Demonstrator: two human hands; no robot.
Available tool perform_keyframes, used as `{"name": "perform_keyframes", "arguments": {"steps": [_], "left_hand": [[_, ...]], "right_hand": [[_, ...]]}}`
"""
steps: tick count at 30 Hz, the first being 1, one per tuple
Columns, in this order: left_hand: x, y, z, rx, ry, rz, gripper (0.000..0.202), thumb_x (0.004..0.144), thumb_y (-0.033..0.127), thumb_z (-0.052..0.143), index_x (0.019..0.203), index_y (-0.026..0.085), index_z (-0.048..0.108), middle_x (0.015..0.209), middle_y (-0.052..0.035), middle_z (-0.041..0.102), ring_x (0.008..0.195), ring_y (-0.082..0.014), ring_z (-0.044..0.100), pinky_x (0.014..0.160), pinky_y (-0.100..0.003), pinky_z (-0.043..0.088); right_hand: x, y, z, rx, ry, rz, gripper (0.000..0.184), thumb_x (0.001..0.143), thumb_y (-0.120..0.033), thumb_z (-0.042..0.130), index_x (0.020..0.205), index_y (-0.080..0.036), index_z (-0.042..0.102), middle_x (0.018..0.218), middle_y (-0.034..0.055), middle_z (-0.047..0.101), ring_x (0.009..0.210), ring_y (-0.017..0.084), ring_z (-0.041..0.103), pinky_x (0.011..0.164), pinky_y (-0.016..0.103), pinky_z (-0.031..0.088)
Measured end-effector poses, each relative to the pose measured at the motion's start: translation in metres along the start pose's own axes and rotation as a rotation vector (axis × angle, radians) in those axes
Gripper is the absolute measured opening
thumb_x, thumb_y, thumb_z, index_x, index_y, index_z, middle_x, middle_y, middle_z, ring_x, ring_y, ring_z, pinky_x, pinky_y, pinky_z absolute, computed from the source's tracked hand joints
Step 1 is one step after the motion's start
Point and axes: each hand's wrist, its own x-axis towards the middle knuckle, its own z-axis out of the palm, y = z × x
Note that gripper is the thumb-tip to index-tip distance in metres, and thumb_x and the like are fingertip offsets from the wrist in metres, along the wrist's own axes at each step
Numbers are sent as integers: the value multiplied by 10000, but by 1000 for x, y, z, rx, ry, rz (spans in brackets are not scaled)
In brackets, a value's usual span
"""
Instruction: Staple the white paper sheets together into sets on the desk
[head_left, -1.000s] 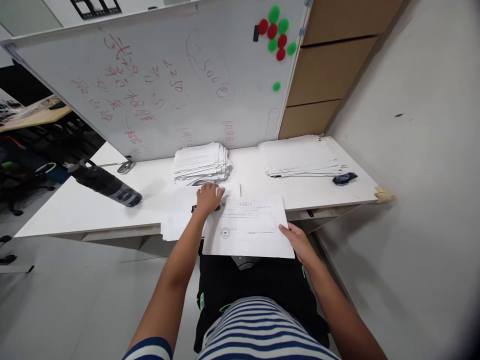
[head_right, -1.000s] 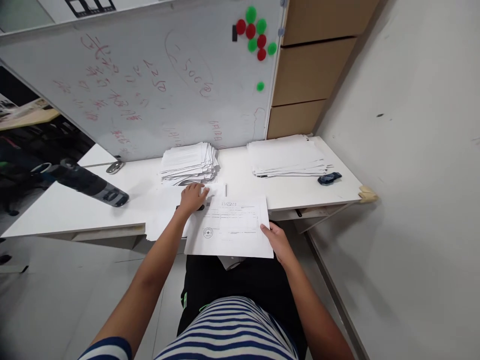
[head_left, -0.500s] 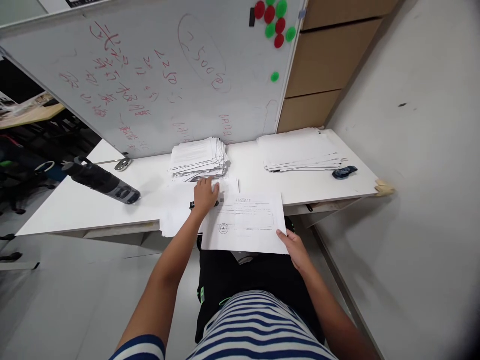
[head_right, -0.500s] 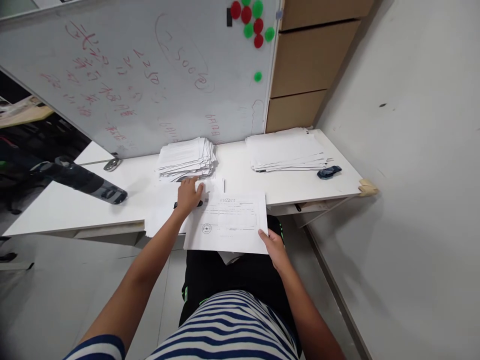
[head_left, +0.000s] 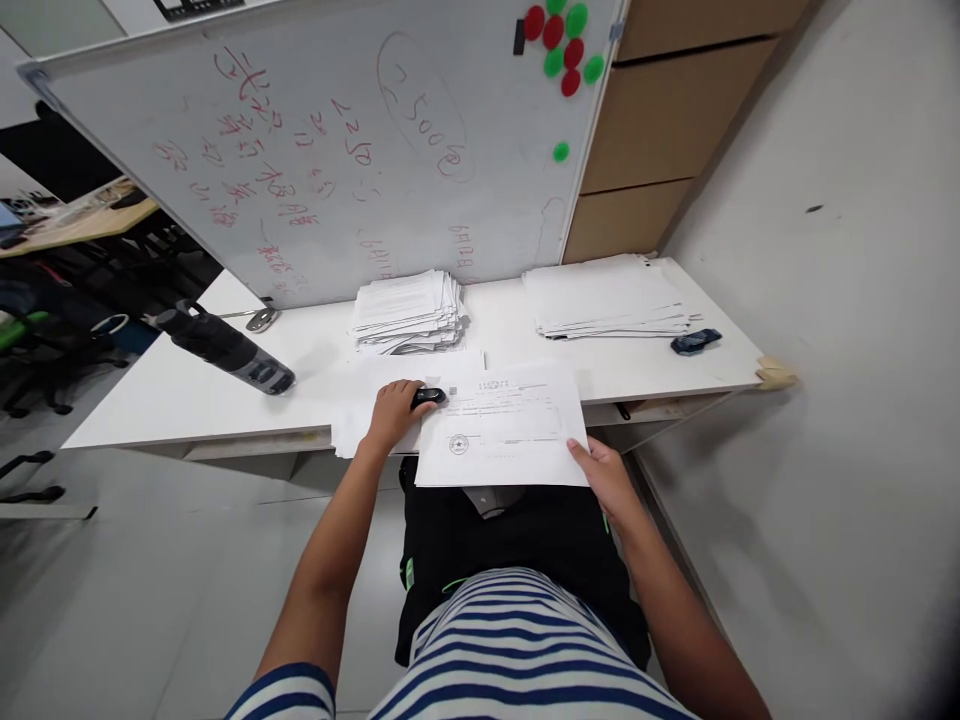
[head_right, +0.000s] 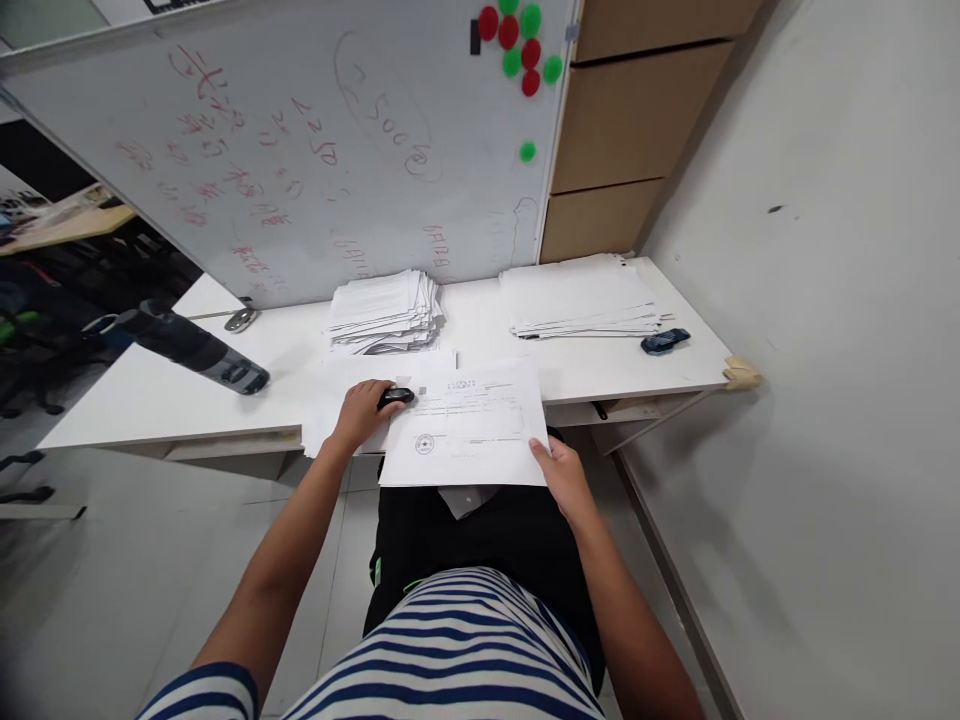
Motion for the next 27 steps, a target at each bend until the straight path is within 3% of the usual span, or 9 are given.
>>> {"name": "perform_keyframes", "arguments": {"steps": [3,8,13,20,23,27], "left_hand": [[2,-3,-2,-10,-6,-52,403,902,543,558,1081,201,674,1018,-119,699,988,-290,628,900,-399,431],[-6,-6,-11,-135,188,-253,433,929,543,488,1058,168,665,962,-110,699,894,-263,636,760,-350,447],[-16,-6,-19,-209,256,-271,466,921,558,481,1070,154,660,973,-111,707,908,-266,645,771,-351,457],[-20,-5,-23,-181,253,-284,441,916,534,489,1052,154,666,969,-117,718,928,-276,655,820,-369,464],[-29,-20,-27,-128,241,-329,451,909,545,484,1054,159,668,976,-121,721,962,-292,656,827,-369,465],[-45,-65,-35,-24,216,-541,516,905,611,446,1067,169,659,981,-139,722,953,-325,659,787,-379,468]], "right_hand": [[-2,-14,-14,-25,65,-40,524,741,-568,768,1089,-177,746,1000,74,784,913,273,737,823,375,586],[-13,-35,-36,74,175,-103,510,726,-531,801,1098,-186,748,1006,71,783,914,258,737,874,386,586],[-18,-40,-37,154,206,-111,495,675,-513,845,1051,-201,761,1003,61,784,927,242,736,915,374,578],[-14,-24,-31,170,156,-52,472,686,-488,846,1047,-195,761,989,63,786,928,249,741,868,356,604],[-16,-20,-24,168,132,-1,461,687,-485,843,1035,-192,762,987,72,787,916,265,745,829,367,619],[-17,-18,-5,168,53,58,437,704,-472,832,1041,-203,761,1000,72,786,921,277,746,836,386,619]]}}
